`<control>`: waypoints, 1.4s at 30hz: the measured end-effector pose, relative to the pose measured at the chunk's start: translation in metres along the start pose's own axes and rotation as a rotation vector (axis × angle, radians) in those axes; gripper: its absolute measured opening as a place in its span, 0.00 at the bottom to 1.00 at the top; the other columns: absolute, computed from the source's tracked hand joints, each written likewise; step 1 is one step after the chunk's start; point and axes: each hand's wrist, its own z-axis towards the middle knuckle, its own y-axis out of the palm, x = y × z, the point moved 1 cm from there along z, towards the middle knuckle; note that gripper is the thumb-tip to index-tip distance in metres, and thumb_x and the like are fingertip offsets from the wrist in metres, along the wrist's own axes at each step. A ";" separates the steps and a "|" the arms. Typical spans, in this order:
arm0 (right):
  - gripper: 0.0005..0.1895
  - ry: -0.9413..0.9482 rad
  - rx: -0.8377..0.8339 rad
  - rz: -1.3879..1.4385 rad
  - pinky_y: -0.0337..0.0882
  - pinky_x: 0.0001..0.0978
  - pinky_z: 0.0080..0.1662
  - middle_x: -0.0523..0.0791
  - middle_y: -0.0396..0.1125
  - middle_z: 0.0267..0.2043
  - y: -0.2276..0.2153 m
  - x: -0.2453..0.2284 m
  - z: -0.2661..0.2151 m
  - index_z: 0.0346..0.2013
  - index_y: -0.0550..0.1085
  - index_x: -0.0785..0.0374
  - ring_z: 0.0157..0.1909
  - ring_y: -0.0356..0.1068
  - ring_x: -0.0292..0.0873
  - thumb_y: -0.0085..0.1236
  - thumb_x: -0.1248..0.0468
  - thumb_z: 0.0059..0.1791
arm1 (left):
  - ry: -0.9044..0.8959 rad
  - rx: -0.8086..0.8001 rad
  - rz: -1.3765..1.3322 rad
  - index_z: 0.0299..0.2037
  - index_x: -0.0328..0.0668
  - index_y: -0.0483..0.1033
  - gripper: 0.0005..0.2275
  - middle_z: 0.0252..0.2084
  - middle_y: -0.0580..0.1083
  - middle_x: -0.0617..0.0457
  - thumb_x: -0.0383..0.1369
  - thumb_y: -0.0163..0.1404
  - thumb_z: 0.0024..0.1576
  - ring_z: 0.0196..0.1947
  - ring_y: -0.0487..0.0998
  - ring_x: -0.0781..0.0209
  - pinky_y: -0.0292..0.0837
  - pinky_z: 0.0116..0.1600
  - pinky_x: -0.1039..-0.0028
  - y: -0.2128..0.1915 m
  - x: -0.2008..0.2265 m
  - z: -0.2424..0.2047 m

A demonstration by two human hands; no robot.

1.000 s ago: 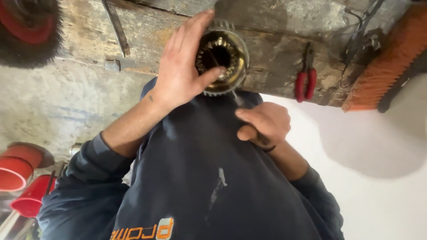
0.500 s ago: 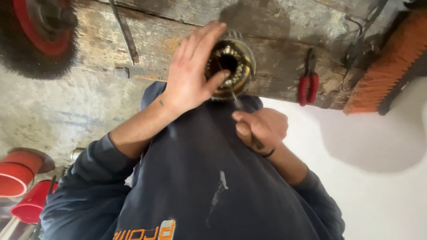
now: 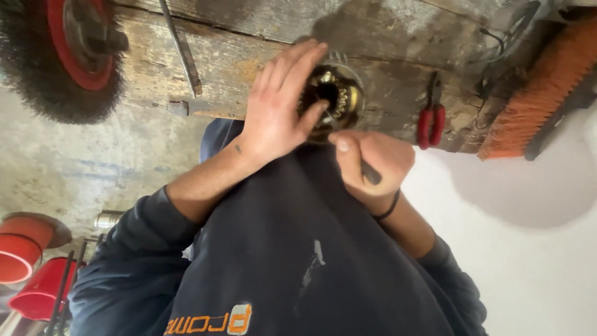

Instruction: The person holds a small engine flywheel with a brass ring gear on their lap and uses a knife to scrape and pry around the inside of the gear. They switch to a screwdriver to continue prying at the gear teeth, then resume scraping with the knife by hand.

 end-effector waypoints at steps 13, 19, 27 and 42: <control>0.10 0.138 -0.118 0.024 0.65 0.36 0.30 0.50 0.67 0.25 0.011 0.020 0.016 0.31 0.77 0.66 0.25 0.68 0.44 0.63 0.66 0.56 | -0.012 -0.019 -0.009 0.75 0.40 0.56 0.38 0.73 0.62 0.43 0.30 0.64 0.54 0.70 0.66 0.43 0.65 0.72 0.55 -0.006 0.003 0.005; 0.10 0.080 -0.079 0.268 0.69 0.26 0.26 0.44 0.74 0.29 -0.031 0.070 -0.034 0.33 0.77 0.61 0.25 0.73 0.37 0.55 0.63 0.58 | -0.003 -0.057 -0.008 0.75 0.40 0.55 0.41 0.73 0.60 0.43 0.33 0.66 0.52 0.71 0.64 0.42 0.62 0.74 0.53 0.000 -0.004 -0.002; 0.15 -0.315 -0.119 0.560 0.68 0.26 0.23 0.41 0.75 0.27 -0.042 0.059 -0.028 0.39 0.71 0.66 0.22 0.72 0.34 0.55 0.55 0.57 | 0.328 -0.002 0.175 0.68 0.46 0.67 0.31 0.70 0.64 0.47 0.38 0.67 0.56 0.70 0.65 0.46 0.55 0.75 0.47 -0.022 0.044 -0.005; 0.08 -0.164 -0.261 -0.150 0.64 0.27 0.27 0.41 0.73 0.30 0.015 0.070 0.012 0.43 0.83 0.57 0.25 0.67 0.34 0.67 0.57 0.55 | -0.467 0.155 -0.032 0.60 0.35 0.73 0.15 0.33 0.76 0.51 0.29 0.55 0.65 0.28 0.74 0.66 0.71 0.33 0.72 -0.046 -0.042 -0.063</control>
